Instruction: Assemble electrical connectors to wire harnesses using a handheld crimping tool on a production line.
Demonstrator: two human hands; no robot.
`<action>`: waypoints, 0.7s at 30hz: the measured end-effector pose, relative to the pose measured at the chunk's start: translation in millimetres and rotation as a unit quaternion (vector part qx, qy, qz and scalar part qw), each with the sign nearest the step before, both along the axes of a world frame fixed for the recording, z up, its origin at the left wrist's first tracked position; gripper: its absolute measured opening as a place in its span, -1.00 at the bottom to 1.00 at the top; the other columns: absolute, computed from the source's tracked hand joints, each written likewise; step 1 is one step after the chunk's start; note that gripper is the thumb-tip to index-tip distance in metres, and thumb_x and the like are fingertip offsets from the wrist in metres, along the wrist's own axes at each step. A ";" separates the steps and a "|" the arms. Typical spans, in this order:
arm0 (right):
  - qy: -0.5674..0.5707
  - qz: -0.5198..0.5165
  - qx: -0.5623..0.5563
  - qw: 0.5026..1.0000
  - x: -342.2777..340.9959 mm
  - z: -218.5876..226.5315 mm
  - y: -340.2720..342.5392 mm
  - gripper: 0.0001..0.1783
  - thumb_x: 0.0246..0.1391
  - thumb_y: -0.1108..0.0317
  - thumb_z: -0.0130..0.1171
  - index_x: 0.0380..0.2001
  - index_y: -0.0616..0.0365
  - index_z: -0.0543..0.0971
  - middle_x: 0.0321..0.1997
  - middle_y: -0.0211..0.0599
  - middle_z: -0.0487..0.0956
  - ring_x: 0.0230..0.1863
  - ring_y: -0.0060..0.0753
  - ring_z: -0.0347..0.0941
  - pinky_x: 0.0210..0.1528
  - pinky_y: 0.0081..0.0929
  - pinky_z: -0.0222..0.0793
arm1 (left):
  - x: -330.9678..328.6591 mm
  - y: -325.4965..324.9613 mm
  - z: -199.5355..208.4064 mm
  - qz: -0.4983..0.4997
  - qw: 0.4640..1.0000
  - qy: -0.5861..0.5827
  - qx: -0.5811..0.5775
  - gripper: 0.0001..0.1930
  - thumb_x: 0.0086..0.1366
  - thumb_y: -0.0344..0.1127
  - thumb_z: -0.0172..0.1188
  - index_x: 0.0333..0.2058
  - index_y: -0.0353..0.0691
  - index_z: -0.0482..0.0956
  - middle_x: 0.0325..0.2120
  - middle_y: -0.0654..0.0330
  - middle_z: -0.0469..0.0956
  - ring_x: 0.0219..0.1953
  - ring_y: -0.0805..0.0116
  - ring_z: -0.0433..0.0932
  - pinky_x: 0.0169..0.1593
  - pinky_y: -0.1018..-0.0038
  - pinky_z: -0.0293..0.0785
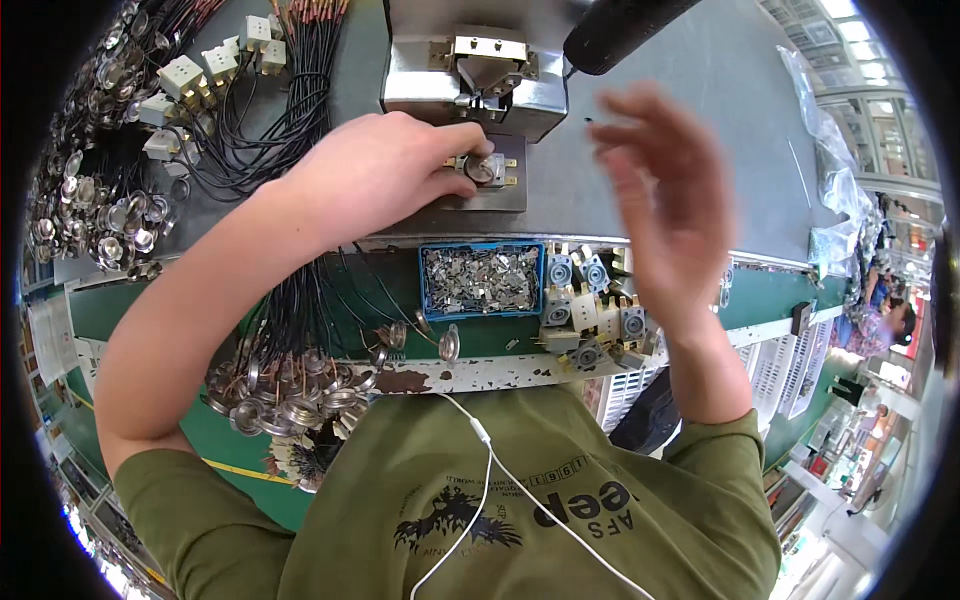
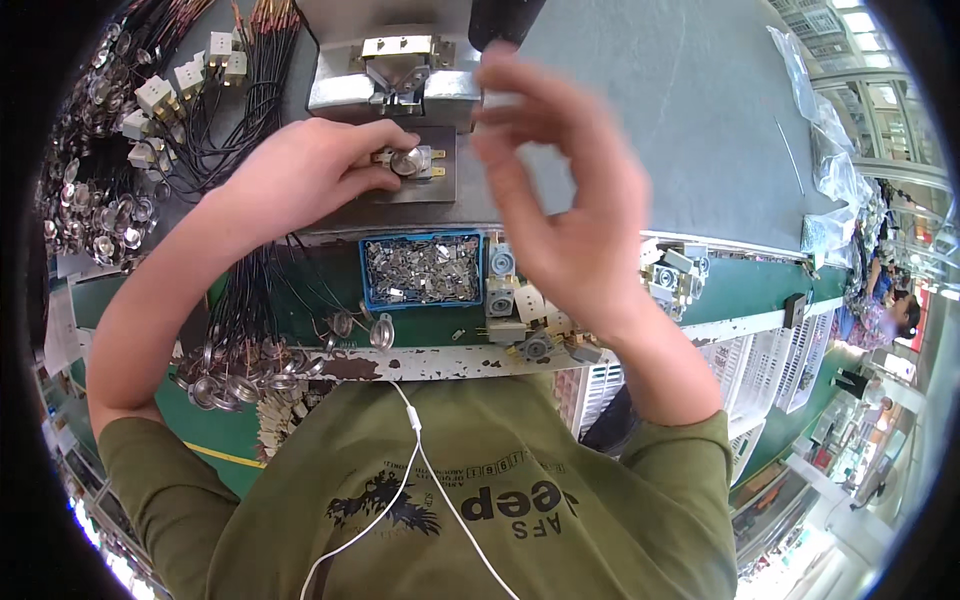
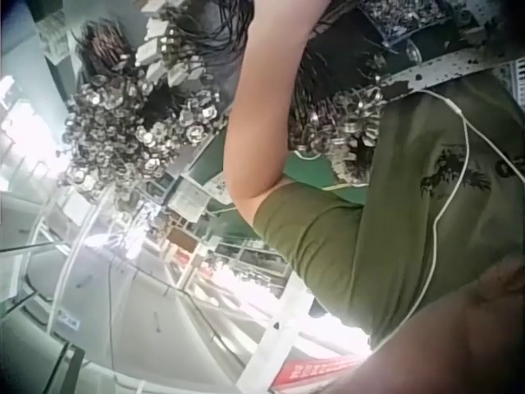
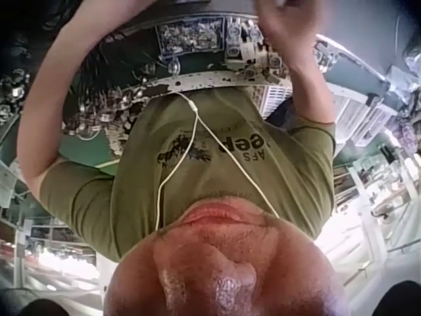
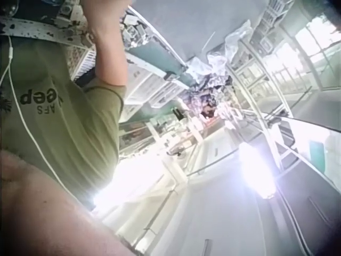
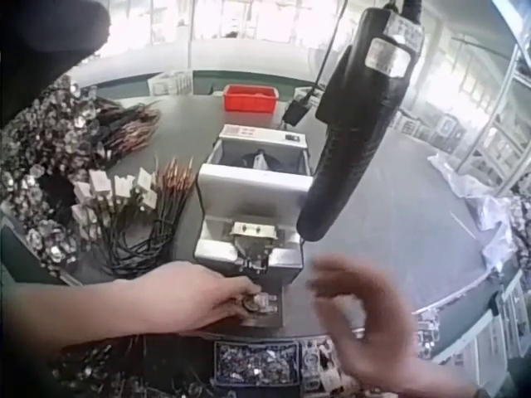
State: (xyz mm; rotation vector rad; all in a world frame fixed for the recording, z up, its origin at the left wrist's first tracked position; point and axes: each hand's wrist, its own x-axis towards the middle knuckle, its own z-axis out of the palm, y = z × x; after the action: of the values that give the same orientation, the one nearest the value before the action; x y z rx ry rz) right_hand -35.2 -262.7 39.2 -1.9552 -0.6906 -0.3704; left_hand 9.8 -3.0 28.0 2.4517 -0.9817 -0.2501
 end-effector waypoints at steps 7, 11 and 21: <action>-0.188 -0.095 0.230 0.950 64.8 58.8 33.6 -0.13 0.26 0.28 0.34 0.46 0.29 0.09 0.08 0.00 0.56 0.07 -0.21 0.58 0.14 -0.36 0.55 | -3.1 1.4 -10.7 0.012 0.999 0.037 0.016 -0.66 0.37 -0.13 0.24 0.07 -0.05 0.58 -0.32 0.08 0.69 -0.23 -0.01 0.67 -0.16 0.14 0.58; -0.006 -0.042 0.111 0.993 90.9 83.1 32.6 -0.53 0.23 0.30 0.33 0.10 0.34 0.50 -0.13 -0.06 0.63 -0.28 -0.43 0.62 -0.19 -0.50 0.58 | -5.0 0.0 -14.1 0.008 0.999 -0.017 0.026 -0.65 0.37 -0.12 0.24 0.08 -0.02 0.57 -0.31 0.10 0.69 -0.23 0.01 0.68 -0.18 0.15 0.59; -0.081 -0.050 0.211 0.973 79.9 86.8 60.0 -0.68 0.23 0.32 0.31 -0.07 0.33 0.56 -0.23 -0.10 0.63 -0.44 -0.47 0.57 -0.37 -0.51 0.52 | -8.9 1.5 -14.1 -0.005 0.997 -0.073 0.032 -0.70 0.38 -0.14 0.23 0.02 -0.06 0.54 -0.38 0.14 0.67 -0.26 0.05 0.69 -0.25 0.17 0.60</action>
State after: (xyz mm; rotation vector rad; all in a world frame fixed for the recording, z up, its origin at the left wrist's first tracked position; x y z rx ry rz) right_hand 44.6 -202.7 126.0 -1.5689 -0.5618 -0.6871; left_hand 0.9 -1.5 14.0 2.5529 -1.0621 -0.1085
